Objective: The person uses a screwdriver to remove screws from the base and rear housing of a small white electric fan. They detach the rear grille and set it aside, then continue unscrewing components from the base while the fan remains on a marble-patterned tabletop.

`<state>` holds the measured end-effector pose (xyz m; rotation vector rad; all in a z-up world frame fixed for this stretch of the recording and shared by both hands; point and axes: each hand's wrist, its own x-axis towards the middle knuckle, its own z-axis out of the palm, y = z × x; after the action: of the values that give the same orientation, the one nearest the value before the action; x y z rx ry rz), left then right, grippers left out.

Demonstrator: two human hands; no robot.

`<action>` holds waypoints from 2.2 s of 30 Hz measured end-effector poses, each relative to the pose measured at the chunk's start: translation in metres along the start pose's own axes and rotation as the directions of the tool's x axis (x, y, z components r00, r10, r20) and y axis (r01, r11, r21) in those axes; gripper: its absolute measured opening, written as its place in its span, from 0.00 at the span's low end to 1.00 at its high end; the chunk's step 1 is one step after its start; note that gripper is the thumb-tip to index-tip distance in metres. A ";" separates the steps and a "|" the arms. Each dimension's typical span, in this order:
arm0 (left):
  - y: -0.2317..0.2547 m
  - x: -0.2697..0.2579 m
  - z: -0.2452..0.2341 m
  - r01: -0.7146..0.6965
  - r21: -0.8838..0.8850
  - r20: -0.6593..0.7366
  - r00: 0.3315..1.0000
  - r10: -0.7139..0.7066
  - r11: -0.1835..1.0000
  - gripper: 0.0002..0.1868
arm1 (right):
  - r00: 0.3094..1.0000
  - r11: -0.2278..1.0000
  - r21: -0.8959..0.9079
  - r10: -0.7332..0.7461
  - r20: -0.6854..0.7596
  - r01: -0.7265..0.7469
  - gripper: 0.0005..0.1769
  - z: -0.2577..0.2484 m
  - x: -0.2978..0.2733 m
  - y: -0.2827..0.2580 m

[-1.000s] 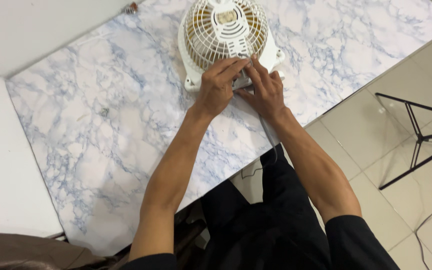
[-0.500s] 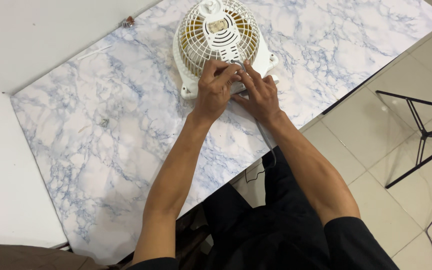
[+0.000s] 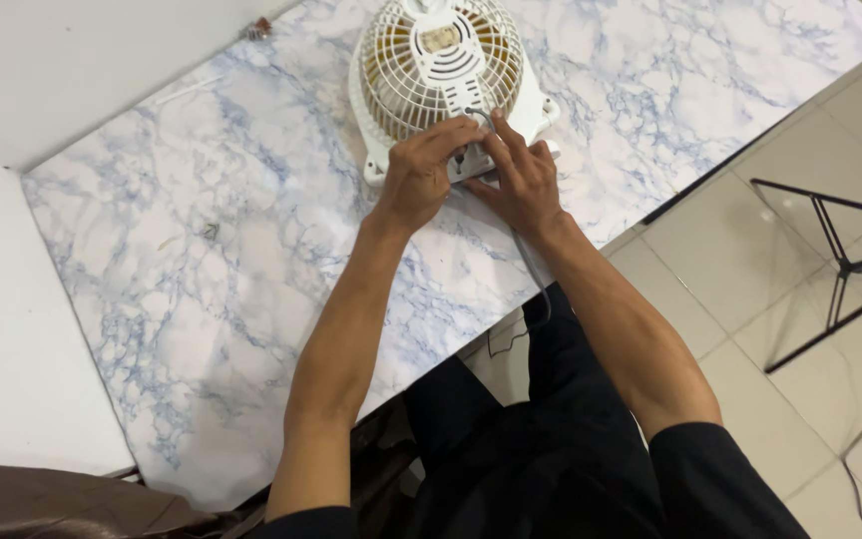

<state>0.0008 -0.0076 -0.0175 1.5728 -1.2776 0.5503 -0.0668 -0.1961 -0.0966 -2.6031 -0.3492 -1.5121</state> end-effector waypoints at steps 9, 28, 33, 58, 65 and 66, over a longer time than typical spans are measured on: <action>-0.002 0.009 -0.026 0.164 -0.226 -0.175 0.963 -0.206 0.960 0.08 | 1.000 1.000 -0.023 0.005 -0.005 -0.005 0.56 -0.007 0.003 -0.009; -0.080 -0.019 -0.061 0.727 0.155 -0.093 0.684 -0.723 0.668 0.15 | 0.998 1.000 0.009 0.020 0.062 -0.021 0.62 0.001 -0.003 0.001; -0.069 -0.017 -0.062 0.789 0.247 -0.019 0.585 -0.811 0.563 0.38 | 0.995 0.953 0.294 0.055 0.085 -0.078 0.58 -0.011 0.002 0.005; -0.094 -0.033 -0.121 0.725 0.145 -0.355 0.673 -0.649 0.673 0.09 | 0.915 0.970 -0.018 0.224 -0.336 -0.244 0.09 -0.034 0.032 -0.054; -0.075 -0.087 -0.223 0.928 -0.015 -0.509 0.314 -0.802 0.373 0.07 | 0.995 0.844 0.530 0.045 0.094 -0.088 0.04 0.013 0.070 -0.147; -0.071 -0.095 -0.233 0.949 -0.034 -0.530 0.249 -0.811 0.314 0.06 | 0.983 0.798 0.587 0.044 0.176 -0.141 0.05 0.022 0.074 -0.159</action>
<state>0.0873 0.2386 -0.0310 1.9575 0.2569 0.2949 -0.0531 -0.0268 -0.0467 -2.1809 -0.5934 -0.9535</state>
